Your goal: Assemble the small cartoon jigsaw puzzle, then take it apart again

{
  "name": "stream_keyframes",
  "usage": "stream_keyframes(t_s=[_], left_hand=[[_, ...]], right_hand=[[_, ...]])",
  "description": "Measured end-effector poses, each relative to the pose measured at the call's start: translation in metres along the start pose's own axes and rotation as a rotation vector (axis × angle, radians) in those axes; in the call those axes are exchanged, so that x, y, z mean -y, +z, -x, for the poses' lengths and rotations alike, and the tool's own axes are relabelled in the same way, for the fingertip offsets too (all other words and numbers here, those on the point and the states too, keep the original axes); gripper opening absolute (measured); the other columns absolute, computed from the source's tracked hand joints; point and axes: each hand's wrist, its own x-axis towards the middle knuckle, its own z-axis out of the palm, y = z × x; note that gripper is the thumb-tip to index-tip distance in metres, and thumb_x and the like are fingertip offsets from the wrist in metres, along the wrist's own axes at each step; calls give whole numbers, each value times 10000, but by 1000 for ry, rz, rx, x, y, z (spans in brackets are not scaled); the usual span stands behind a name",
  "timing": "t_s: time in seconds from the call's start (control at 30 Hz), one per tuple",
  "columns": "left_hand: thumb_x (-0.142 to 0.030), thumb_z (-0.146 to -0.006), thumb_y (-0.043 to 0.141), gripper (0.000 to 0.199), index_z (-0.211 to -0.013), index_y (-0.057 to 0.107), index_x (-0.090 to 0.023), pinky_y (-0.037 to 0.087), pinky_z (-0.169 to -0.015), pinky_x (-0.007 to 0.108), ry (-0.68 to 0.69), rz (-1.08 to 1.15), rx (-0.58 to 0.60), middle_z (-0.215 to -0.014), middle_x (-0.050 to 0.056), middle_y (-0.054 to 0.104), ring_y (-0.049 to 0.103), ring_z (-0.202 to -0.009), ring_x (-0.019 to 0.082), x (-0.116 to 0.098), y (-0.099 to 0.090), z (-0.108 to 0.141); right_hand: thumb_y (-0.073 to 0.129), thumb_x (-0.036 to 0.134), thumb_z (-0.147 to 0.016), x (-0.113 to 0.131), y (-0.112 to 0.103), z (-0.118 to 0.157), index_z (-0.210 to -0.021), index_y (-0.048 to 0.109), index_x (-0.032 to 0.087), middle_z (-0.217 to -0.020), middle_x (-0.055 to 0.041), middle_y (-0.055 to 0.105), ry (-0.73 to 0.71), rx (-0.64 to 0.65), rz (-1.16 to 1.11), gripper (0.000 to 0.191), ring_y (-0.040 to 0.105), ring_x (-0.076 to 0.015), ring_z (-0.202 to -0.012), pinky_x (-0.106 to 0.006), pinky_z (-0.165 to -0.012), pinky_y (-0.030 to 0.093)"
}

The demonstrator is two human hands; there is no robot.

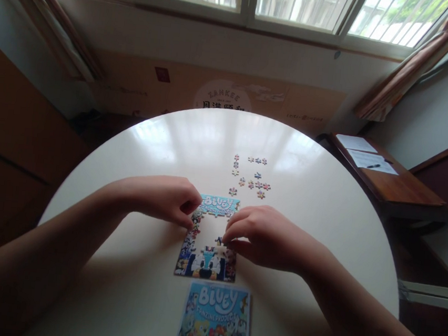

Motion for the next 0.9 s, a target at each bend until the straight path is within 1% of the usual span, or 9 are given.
stream_keyframes(t_s=[0.13, 0.23, 0.33, 0.43, 0.5, 0.6, 0.77, 0.9], left_hand=[[-373, -767, 675, 232, -657, 575, -194, 305, -528, 283, -10, 4, -71, -641, 3, 596, 458, -543, 127, 1, -1, 0], [-364, -785, 656, 240, -651, 555, -191, 291, -519, 282, -11, -4, -144, -637, 3, 578, 442, -538, 122, 2, -2, 0], [-353, -801, 641, 252, -642, 535, -189, 281, -515, 281, -31, -25, -204, -634, 5, 563, 433, -541, 120, 3, -3, 0], [-366, -811, 637, 286, -629, 501, -192, 278, -516, 283, -46, -53, -257, -627, 0, 548, 429, -548, 122, 6, -4, -2], [-376, -816, 632, 313, -617, 473, -193, 275, -517, 284, -55, -62, -279, -612, -5, 527, 417, -543, 122, 8, -4, -3], [-379, -813, 629, 338, -605, 440, -193, 269, -521, 284, -71, -55, -294, -599, -7, 504, 396, -535, 118, 10, -5, -5], [-394, -811, 626, 332, -611, 449, -195, 268, -519, 282, -78, -32, -306, -607, -3, 506, 396, -537, 122, 14, -3, -7], [-408, -814, 623, 327, -622, 465, -195, 273, -523, 286, -84, -29, -315, -618, 2, 525, 405, -544, 124, 18, -2, -9]], right_hand=[[620, 233, -920, -1, -5, 3, -966, 735, 246, -980, 19, 695, 10, -18, 9, 125, 633, -70, -862, -207, -800, 473], [604, 243, -933, -6, -17, 10, -966, 742, 236, -982, 5, 699, 54, -71, 39, 142, 639, -77, -853, -210, -791, 477], [630, 216, -898, -17, -32, 19, -941, 753, 236, -941, 4, 703, 178, -110, 98, 132, 643, -89, -829, -212, -764, 477], [639, 181, -853, -29, -39, 24, -909, 761, 239, -891, 9, 707, 308, -64, 104, 147, 647, -92, -782, -206, -724, 475], [628, 174, -839, -33, -40, 24, -867, 759, 224, -864, 5, 707, 347, -28, 85, 143, 648, -95, -767, -202, -708, 474], [612, 157, -822, -37, -37, 22, -823, 749, 203, -838, -3, 706, 348, -5, 45, 145, 650, -100, -770, -198, -700, 473], [606, 138, -822, -40, -34, 21, -843, 753, 211, -861, -3, 705, 364, -1, 21, 166, 645, -101, -793, -201, -726, 475], [611, 158, -836, -41, -35, 21, -853, 754, 207, -882, -8, 701, 356, 11, 35, 152, 636, -97, -794, -208, -741, 474]])
